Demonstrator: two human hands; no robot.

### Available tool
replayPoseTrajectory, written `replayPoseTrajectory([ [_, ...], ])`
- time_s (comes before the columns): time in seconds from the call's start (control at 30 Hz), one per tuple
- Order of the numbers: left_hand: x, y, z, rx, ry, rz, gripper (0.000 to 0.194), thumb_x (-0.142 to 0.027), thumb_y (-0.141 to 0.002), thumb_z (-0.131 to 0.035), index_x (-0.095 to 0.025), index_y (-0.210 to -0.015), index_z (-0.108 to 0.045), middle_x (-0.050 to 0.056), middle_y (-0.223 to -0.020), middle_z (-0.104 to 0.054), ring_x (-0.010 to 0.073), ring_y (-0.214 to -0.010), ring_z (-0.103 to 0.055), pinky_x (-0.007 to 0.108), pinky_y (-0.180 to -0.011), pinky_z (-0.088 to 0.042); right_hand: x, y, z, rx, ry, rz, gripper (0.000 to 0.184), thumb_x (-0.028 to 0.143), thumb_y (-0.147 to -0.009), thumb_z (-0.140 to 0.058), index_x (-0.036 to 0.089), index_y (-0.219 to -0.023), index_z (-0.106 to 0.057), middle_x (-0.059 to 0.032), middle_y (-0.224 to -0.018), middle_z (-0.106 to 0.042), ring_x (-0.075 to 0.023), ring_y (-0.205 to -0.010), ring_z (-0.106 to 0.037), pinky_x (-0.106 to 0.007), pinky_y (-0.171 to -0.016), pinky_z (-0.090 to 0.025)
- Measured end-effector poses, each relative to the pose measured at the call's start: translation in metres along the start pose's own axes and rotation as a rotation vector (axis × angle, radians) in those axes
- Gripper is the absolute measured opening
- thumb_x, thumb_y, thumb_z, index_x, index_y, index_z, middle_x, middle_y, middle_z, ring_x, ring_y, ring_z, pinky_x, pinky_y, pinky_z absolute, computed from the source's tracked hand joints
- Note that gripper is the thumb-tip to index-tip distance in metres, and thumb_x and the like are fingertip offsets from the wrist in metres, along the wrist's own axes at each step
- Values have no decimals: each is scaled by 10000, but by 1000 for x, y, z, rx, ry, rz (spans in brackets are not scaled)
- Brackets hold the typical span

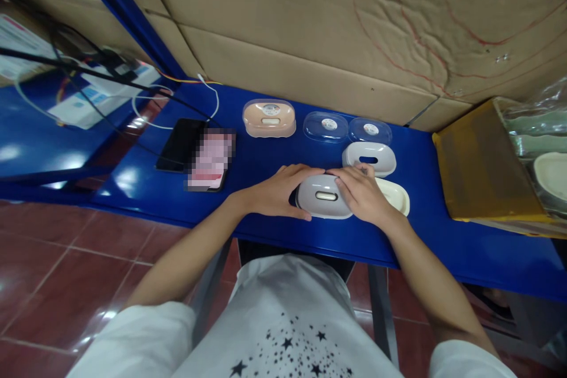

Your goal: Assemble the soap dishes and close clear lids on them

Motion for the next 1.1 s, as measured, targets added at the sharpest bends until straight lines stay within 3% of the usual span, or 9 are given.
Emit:
replayPoseTrajectory([
  [0.2, 2, 0, -3, 29, 8, 25, 1134, -737, -756, -878, -359, -1690, -358, 118, -1616, -485, 408, -1486, -434, 599, -1259, -317, 4, 1, -2, 5, -2, 13, 361, 262, -1143, -357, 212, -1304, -677, -102, -1191, -789, -272, -1093, -709, -505, -1094, -313],
  [0.5, 5, 2, -2, 30, -95, 70, 1058, -725, -832, -807, -358, -1703, -333, 122, -1650, -432, 401, -1549, -355, 584, -1306, -197, -5, -2, 5, -84, 17, -48, 332, 390, -1150, -440, 241, -1312, -689, -92, -1280, -800, -289, -1225, -707, -511, -1122, -290],
  [0.6, 8, 2, -1, 40, -139, 85, 1088, -734, -847, -776, -337, -1727, -275, 134, -1660, -432, 403, -1565, -344, 589, -1308, -178, -7, -2, 7, -94, 25, -69, 352, 406, -1153, -426, 244, -1306, -698, -92, -1294, -796, -288, -1239, -705, -512, -1132, -294],
  [0.8, 15, -5, 15, 116, -193, 183, 1256, -817, -827, -728, -277, -1760, -84, 207, -1769, -280, 469, -1638, -221, 703, -1286, -146, -2, -2, 8, -81, 81, -36, 404, 453, -1151, -402, 258, -1387, -666, -110, -1415, -736, -303, -1332, -639, -517, -1154, -299],
  [0.87, 10, -18, 29, 75, -182, 139, 1120, -808, -914, -628, -268, -1755, -123, 195, -1751, -329, 429, -1632, -271, 650, -1295, -207, 0, -2, 6, -70, 94, -27, 421, 462, -1152, -395, 255, -1424, -640, -116, -1435, -724, -307, -1352, -619, -517, -1160, -297],
  [0.93, 3, -39, 48, -68, -175, 33, 838, -682, -1058, -467, -255, -1735, -218, 171, -1707, -408, 345, -1604, -359, 546, -1302, -275, 2, -2, 2, -50, 90, -25, 434, 462, -1156, -380, 246, -1448, -617, -121, -1433, -723, -306, -1358, -614, -512, -1155, -302],
  [0.97, 0, -52, 57, -140, -193, -19, 782, -625, -1073, -474, -235, -1718, -267, 172, -1698, -419, 330, -1587, -386, 517, -1300, -293, 3, -2, 1, -45, 85, -25, 439, 461, -1158, -372, 240, -1453, -610, -123, -1429, -725, -306, -1359, -613, -510, -1152, -305],
  [1.03, 4, -81, 70, -223, -310, -38, 800, -516, -1022, -603, -169, -1687, -328, 215, -1734, -340, 376, -1614, -325, 547, -1312, -258, 2, -2, -1, -55, 83, -32, 448, 462, -1160, -363, 231, -1459, -604, -128, -1430, -724, -307, -1365, -609, -508, -1150, -308],
  [1.1, 14, -111, 75, -209, -434, 7, 866, -422, -938, -722, -147, -1672, -352, 239, -1779, -231, 423, -1659, -201, 598, -1320, -199, 1, -2, -1, -79, 98, -47, 461, 470, -1160, -360, 225, -1465, -602, -136, -1441, -718, -317, -1369, -604, -517, -1152, -307],
])
Point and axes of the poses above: each hand's wrist, its own y-axis away from the middle knuckle, its own z-axis out of the back of the hand, x = y × z, the point moved 8 cm from there along -y, towards the middle knuckle
